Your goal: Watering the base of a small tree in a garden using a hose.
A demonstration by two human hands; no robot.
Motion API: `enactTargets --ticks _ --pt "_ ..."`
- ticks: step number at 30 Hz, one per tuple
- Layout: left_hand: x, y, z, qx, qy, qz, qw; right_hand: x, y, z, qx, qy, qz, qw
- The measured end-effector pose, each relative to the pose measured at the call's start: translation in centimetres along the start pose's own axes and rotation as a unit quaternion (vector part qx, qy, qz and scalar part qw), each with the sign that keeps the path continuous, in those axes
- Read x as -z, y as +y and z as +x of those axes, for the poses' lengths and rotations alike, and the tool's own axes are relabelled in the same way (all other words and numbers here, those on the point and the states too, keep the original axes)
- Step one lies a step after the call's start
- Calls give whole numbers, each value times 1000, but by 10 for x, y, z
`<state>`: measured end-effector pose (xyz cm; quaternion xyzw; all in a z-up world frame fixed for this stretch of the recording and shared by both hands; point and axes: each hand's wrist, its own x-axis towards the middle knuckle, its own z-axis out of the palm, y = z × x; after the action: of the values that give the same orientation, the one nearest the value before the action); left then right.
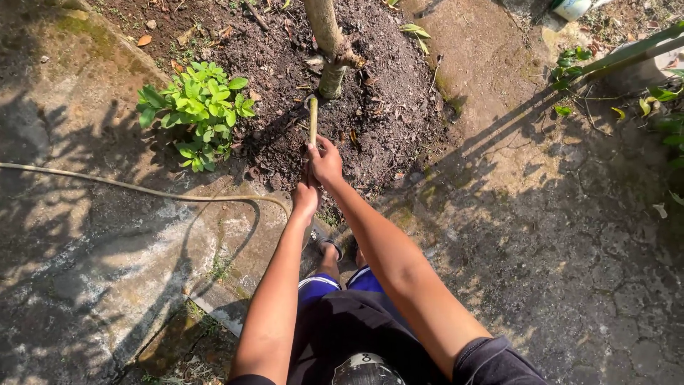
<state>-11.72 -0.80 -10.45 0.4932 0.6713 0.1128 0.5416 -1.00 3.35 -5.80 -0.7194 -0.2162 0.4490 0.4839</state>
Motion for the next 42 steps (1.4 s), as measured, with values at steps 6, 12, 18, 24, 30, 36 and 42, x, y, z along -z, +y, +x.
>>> enactTargets --ticks 6,12,18,24,30,36,42 --pt "-32 -10 -5 24 -22 15 999 33 18 -3 -8 39 -61 997" --pt "-30 12 -22 25 -41 12 999 45 18 -3 -30 -8 41 999" --pt "2 32 -34 19 -28 -19 999 40 10 9 -62 -97 58 992" --pt "-11 18 -31 6 44 -26 999 38 9 18 -48 -199 48 978" --pt "-54 -2 -42 6 109 -42 993 76 20 18 -104 -292 45 950" --pt "-141 -20 -44 -14 169 -45 984 155 49 36 -100 -324 -66 938" --pt "-179 -12 -57 10 142 -52 988 232 98 59 -154 -299 -137 932"
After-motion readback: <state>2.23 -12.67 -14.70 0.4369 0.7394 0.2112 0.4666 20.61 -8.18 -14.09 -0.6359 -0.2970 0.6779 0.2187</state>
